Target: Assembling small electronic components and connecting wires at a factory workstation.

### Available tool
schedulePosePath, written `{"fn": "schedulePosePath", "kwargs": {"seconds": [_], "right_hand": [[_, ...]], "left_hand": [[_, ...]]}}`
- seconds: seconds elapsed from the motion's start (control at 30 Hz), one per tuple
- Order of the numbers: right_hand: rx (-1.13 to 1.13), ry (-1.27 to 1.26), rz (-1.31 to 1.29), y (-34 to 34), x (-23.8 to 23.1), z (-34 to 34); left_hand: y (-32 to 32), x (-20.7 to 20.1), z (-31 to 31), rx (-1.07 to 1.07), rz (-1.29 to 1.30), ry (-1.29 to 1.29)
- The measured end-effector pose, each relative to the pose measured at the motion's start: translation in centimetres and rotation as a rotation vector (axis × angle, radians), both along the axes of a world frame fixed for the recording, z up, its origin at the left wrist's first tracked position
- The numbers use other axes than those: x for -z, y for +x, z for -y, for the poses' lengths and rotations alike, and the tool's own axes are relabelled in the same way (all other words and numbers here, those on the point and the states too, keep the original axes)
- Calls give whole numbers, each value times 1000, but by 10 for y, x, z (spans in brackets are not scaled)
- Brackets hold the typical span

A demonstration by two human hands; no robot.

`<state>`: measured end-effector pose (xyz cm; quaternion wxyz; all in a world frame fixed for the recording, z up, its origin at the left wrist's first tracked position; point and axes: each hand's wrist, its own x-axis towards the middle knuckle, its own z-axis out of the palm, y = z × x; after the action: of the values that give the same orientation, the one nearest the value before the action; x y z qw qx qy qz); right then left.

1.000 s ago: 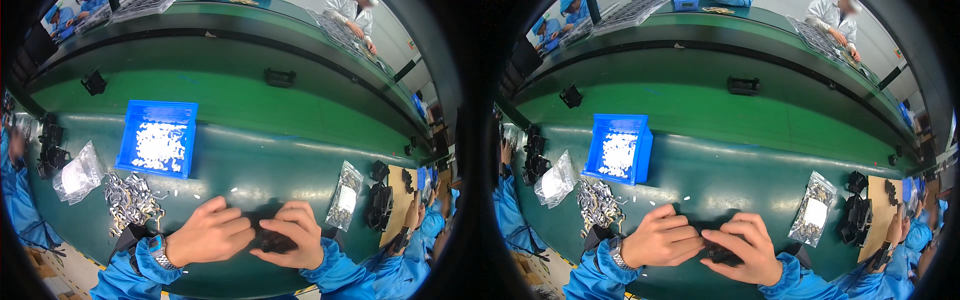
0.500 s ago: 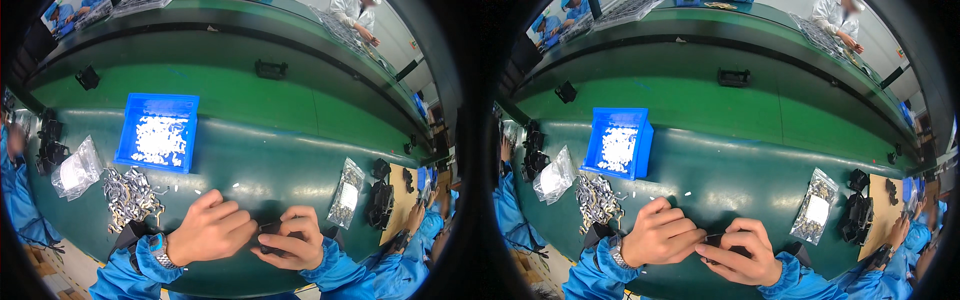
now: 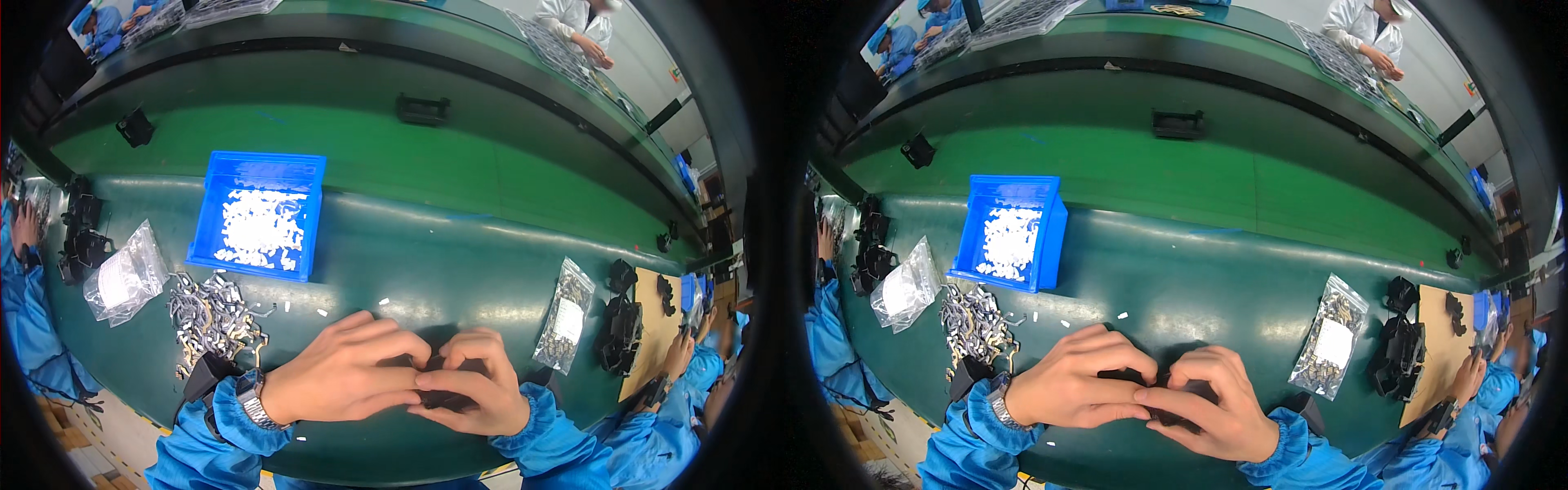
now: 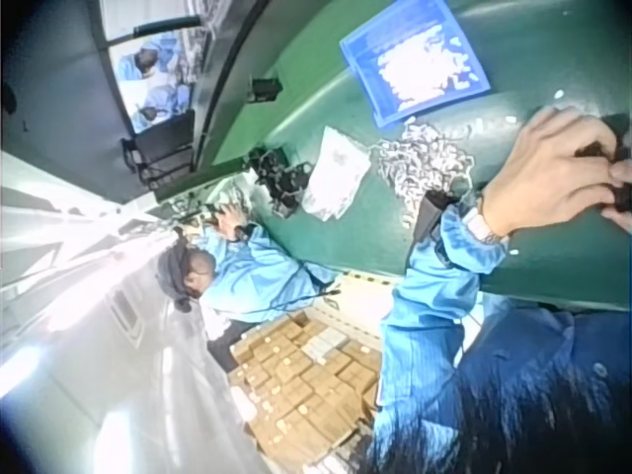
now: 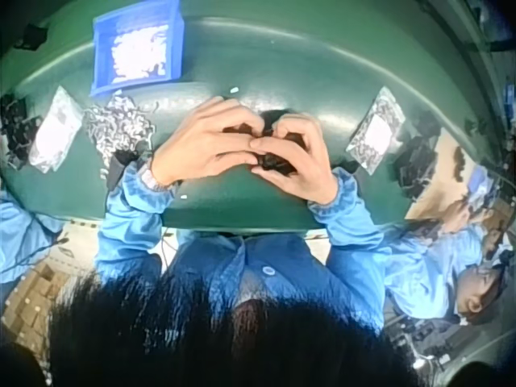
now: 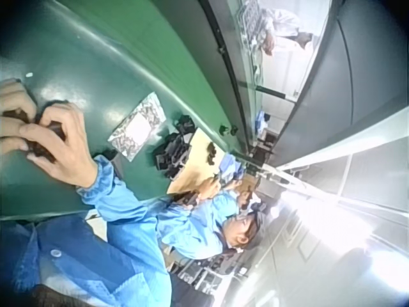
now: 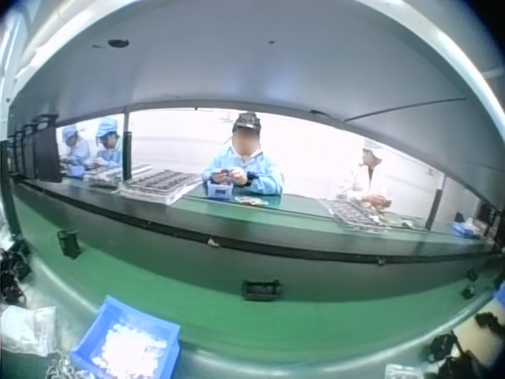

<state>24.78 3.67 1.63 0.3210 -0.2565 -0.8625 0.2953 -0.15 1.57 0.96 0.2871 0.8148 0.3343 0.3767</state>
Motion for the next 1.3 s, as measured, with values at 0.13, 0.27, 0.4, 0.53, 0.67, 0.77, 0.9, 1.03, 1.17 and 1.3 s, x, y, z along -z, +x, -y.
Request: {"fn": "schedulePosePath", "kwargs": {"seconds": [0.13, 0.27, 0.4, 0.53, 0.67, 0.77, 0.9, 1.03, 1.17, 1.3], "right_hand": [[84, 43, 88, 1, -12, -6], [16, 93, 148, 8, -12, -9], [0, 74, 175, 8, -10, -8], [-5, 78, 189, 8, -12, -9], [10, 168, 226, 11, -12, -5], [14, 201, 212, 10, -14, -3], [27, 303, 177, 6, -16, -1], [51, 391, 163, 4, -16, 1], [19, 504, 179, 9, -11, 3], [35, 484, 116, 5, -13, -1]], "left_hand": [[-3, -1, 0, -9, 3, 14], [-3, 1, 1, -31, -15, 54], [-2, 6, 2, 7, 85, -9], [-3, 4, 1, 24, 95, -33], [-4, 5, 0, 40, 126, -35], [-4, 5, 1, 36, 134, -50], [-3, 7, 1, 27, 146, -59], [-4, 5, 0, 0, 154, -50], [-2, 5, 0, -13, 207, -77], [-1, 5, 0, -40, 207, -82]]}}
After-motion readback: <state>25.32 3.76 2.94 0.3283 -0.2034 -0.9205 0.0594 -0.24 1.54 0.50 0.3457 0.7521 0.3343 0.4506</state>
